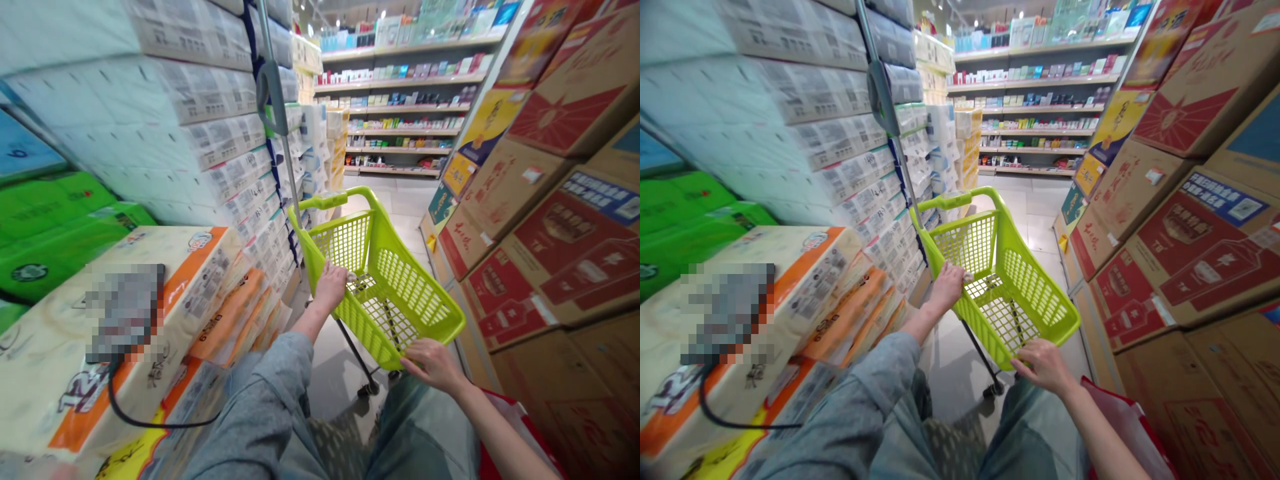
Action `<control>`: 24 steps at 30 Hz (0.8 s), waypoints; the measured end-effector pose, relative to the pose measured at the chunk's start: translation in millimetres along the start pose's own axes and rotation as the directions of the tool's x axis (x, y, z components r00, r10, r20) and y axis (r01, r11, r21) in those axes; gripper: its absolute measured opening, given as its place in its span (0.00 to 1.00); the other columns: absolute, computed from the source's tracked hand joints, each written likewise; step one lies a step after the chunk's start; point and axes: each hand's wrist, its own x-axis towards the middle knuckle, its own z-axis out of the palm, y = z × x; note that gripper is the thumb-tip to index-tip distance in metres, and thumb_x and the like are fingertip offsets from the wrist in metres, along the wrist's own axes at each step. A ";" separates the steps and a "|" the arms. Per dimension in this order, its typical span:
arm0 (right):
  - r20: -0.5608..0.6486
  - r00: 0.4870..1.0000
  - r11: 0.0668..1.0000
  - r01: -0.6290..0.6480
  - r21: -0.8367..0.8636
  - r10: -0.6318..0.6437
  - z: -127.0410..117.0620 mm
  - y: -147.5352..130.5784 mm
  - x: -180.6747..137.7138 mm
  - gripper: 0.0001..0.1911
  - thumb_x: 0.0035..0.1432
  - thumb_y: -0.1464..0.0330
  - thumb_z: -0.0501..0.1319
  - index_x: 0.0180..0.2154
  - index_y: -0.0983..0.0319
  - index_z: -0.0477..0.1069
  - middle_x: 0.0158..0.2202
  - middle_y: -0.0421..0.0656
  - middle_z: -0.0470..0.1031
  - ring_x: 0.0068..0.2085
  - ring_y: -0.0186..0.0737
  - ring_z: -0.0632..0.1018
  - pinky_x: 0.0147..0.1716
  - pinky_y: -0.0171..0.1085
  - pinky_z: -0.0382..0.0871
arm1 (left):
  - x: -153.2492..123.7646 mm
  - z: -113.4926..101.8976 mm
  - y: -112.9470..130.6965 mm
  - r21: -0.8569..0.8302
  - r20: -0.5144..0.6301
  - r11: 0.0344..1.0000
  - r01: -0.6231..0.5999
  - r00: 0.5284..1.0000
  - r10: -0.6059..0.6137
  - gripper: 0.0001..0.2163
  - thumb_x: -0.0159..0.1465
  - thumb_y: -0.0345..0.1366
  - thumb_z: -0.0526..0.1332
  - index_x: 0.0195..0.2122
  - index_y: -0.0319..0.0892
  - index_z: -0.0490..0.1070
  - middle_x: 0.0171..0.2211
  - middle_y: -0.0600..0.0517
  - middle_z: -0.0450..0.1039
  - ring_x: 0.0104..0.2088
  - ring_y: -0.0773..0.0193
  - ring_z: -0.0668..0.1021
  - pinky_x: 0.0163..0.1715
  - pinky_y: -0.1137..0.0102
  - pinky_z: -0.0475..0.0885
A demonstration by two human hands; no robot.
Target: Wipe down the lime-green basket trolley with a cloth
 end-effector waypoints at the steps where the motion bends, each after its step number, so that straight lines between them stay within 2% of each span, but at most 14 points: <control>1: 0.018 1.000 1.000 -0.013 0.000 0.013 -1.3 3.0 -0.8 0.24 0.64 0.58 0.48 0.21 0.61 0.68 0.21 0.41 0.69 0.27 0.33 0.70 0.29 0.34 0.53 | -1.9 1.6 3.9 0.004 -0.011 1.000 0.015 1.000 -0.015 0.05 0.65 0.28 0.50 0.38 0.42 0.64 0.36 0.52 0.71 0.43 0.62 0.73 0.63 0.55 0.52; 4: 0.087 0.992 0.996 -0.092 0.000 0.092 -7.8 9.2 -0.6 0.26 0.65 0.56 0.45 0.22 0.61 0.70 0.22 0.42 0.72 0.28 0.35 0.73 0.29 0.34 0.55 | -8.7 4.8 15.8 -0.007 -0.029 1.000 0.013 0.999 -0.014 0.05 0.65 0.29 0.50 0.37 0.42 0.64 0.33 0.52 0.70 0.40 0.62 0.72 0.62 0.56 0.53; 6: 0.099 0.977 0.982 -0.188 -0.015 0.189 -12.9 5.9 5.6 0.28 0.66 0.56 0.42 0.23 0.60 0.71 0.23 0.42 0.73 0.28 0.35 0.74 0.28 0.33 0.55 | -12.8 5.6 22.3 -0.027 -0.038 1.000 0.007 0.999 -0.008 0.04 0.65 0.30 0.51 0.37 0.42 0.63 0.33 0.52 0.69 0.40 0.62 0.71 0.62 0.56 0.53; 11: 0.018 0.917 0.914 -0.394 -0.097 0.397 -16.4 -31.9 45.3 0.28 0.68 0.57 0.36 0.31 0.58 0.71 0.27 0.41 0.78 0.28 0.35 0.77 0.24 0.32 0.52 | -23.2 5.5 34.7 -0.080 -0.071 0.997 -0.016 0.997 0.011 0.05 0.64 0.31 0.53 0.40 0.42 0.64 0.35 0.52 0.69 0.42 0.61 0.71 0.63 0.55 0.53; 13: -0.007 0.871 0.857 -0.485 -0.173 0.492 -13.4 -44.8 58.0 0.27 0.67 0.56 0.37 0.32 0.60 0.70 0.25 0.42 0.77 0.26 0.35 0.76 0.22 0.33 0.48 | -27.2 4.6 37.2 -0.095 -0.075 0.993 -0.076 0.995 0.069 0.06 0.64 0.31 0.52 0.42 0.42 0.64 0.36 0.52 0.70 0.43 0.61 0.71 0.63 0.56 0.53; 15: -0.041 0.845 0.820 -0.529 -0.219 0.534 -9.9 -48.6 61.9 0.27 0.67 0.56 0.38 0.31 0.61 0.69 0.24 0.43 0.76 0.23 0.34 0.74 0.21 0.34 0.44 | -29.5 2.6 36.3 -0.099 -0.064 0.982 -0.161 0.986 0.155 0.08 0.64 0.31 0.51 0.44 0.42 0.64 0.37 0.52 0.70 0.44 0.62 0.72 0.63 0.58 0.53; 19: -0.094 0.875 0.851 -0.483 -0.208 0.474 -6.8 -37.0 51.6 0.28 0.68 0.56 0.38 0.30 0.60 0.69 0.25 0.42 0.76 0.22 0.33 0.74 0.22 0.34 0.42 | -25.7 -7.8 19.5 -0.065 -0.011 0.953 -0.296 0.955 0.296 0.09 0.65 0.31 0.51 0.45 0.42 0.64 0.38 0.52 0.71 0.44 0.64 0.73 0.62 0.61 0.55; 22: -0.122 0.889 0.868 -0.457 -0.193 0.441 -7.2 -27.2 44.5 0.29 0.67 0.55 0.38 0.29 0.60 0.70 0.24 0.41 0.76 0.22 0.32 0.73 0.22 0.34 0.43 | -18.6 -23.8 -8.5 0.003 -0.002 0.965 -0.263 0.965 0.263 0.09 0.65 0.30 0.49 0.44 0.42 0.65 0.37 0.52 0.71 0.43 0.63 0.74 0.62 0.59 0.54; 24: -0.135 0.890 0.870 -0.454 -0.194 0.435 -7.4 -23.4 43.1 0.29 0.67 0.55 0.38 0.27 0.60 0.70 0.23 0.41 0.76 0.21 0.32 0.72 0.22 0.34 0.43 | -15.1 -35.8 -29.7 0.057 -0.034 0.979 -0.196 0.980 0.198 0.10 0.65 0.30 0.49 0.45 0.42 0.65 0.39 0.50 0.72 0.47 0.62 0.73 0.63 0.56 0.53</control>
